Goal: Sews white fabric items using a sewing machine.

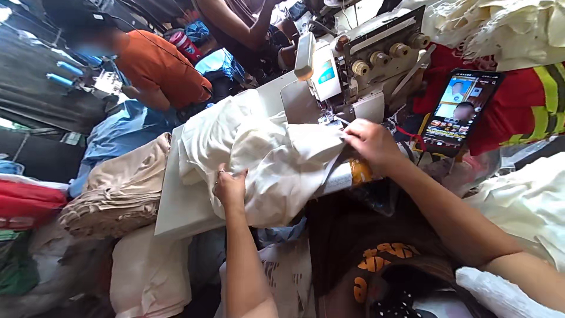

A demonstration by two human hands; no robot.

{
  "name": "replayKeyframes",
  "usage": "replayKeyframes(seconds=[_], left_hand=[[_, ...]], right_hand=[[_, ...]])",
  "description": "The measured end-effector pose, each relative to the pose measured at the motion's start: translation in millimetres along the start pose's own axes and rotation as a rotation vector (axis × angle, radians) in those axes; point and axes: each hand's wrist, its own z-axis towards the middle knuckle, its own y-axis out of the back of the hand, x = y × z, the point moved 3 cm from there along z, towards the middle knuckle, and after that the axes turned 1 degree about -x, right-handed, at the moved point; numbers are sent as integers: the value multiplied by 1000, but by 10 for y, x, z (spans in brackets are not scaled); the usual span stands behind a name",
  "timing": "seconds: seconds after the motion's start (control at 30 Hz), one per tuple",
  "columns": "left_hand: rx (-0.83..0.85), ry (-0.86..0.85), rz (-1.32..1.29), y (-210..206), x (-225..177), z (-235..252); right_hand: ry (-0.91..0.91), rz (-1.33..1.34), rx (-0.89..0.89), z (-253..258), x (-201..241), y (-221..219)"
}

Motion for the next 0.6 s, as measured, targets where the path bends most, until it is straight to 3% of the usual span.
replayKeyframes(seconds=[0.07, 0.13, 0.23, 0.33, 0.4, 0.47, 0.53, 0.6], left_hand=[[23, 14, -37, -28, 143, 57], [-141, -13, -63, 179, 154, 97], [-349, 43, 55, 544, 242, 184], [-267, 48, 162, 669, 277, 211], [-186, -95, 112, 565, 123, 49], [-33, -394, 5, 283, -160, -222], [211, -655, -41, -150, -447, -464], [209, -772, 57, -522, -608, -534]], right_hand=[[-108, -3, -37, -65, -91, 86], [-119, 119, 58, -198, -8, 50], [52, 417, 474, -672, 316, -256], [320, 488, 922, -1043, 735, -523], [357, 444, 1059, -991, 804, -639], [234, 457, 936, -720, 754, -714], [107, 455, 635, -458, 625, -875], [77, 365, 343, -237, 548, -1081]])
